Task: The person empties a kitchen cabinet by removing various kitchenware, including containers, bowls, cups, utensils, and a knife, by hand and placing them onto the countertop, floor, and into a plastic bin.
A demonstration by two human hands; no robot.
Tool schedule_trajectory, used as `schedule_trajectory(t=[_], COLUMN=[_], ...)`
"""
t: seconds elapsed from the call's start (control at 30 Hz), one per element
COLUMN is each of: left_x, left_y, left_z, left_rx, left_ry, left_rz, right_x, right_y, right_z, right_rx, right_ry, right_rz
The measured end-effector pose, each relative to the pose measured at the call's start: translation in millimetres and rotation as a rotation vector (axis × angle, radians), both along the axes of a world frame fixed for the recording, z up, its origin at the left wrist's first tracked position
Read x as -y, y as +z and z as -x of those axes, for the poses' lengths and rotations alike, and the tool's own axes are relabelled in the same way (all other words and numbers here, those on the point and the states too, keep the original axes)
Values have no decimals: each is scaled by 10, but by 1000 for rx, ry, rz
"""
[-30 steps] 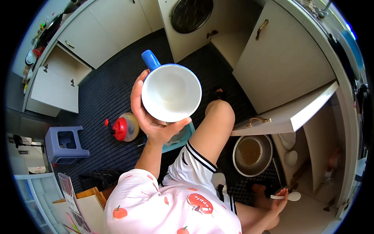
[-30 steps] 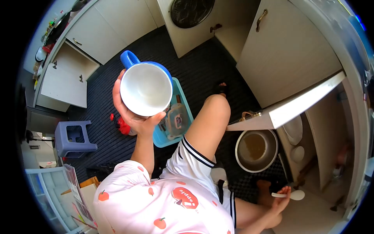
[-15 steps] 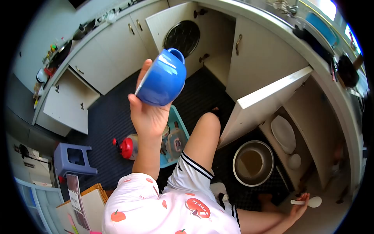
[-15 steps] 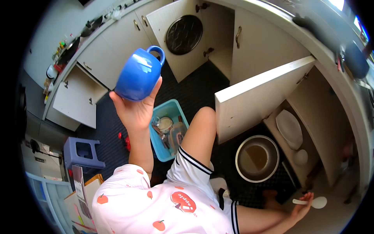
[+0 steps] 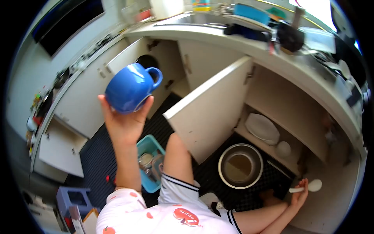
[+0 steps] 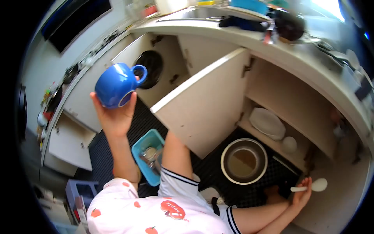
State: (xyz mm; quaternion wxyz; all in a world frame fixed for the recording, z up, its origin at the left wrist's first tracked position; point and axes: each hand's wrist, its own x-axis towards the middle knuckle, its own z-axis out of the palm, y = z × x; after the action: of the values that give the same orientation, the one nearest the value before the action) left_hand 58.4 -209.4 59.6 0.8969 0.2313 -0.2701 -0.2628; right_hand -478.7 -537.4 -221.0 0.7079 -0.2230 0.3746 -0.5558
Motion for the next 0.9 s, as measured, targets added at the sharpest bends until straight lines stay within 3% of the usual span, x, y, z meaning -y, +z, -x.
schedule_trajectory(t=[0.17,0.2,0.27,0.33,0.5,0.9], left_x=[514,574,829,988,1199,1276], left_y=[140,191,200,195,128,113], left_z=[-9,43,210,297,459,563], left_rx=[411,612,888,1147,1244,1426], left_ry=[201,324,581,690,630,740], left_rz=[-28,-216,-224,-168,-92,-149], right_x=[-126,-150,-176,-184,-221,-239], right_y=[174,192,217,201,259,246], right_z=[-109,-122,-152,-168,-183,-159], right_rx=[63,65,68,90,108,123], right_ry=[-55,-64,-73,-40,-47,-21], right_rz=[-33,-36,-46,-26,-38,14])
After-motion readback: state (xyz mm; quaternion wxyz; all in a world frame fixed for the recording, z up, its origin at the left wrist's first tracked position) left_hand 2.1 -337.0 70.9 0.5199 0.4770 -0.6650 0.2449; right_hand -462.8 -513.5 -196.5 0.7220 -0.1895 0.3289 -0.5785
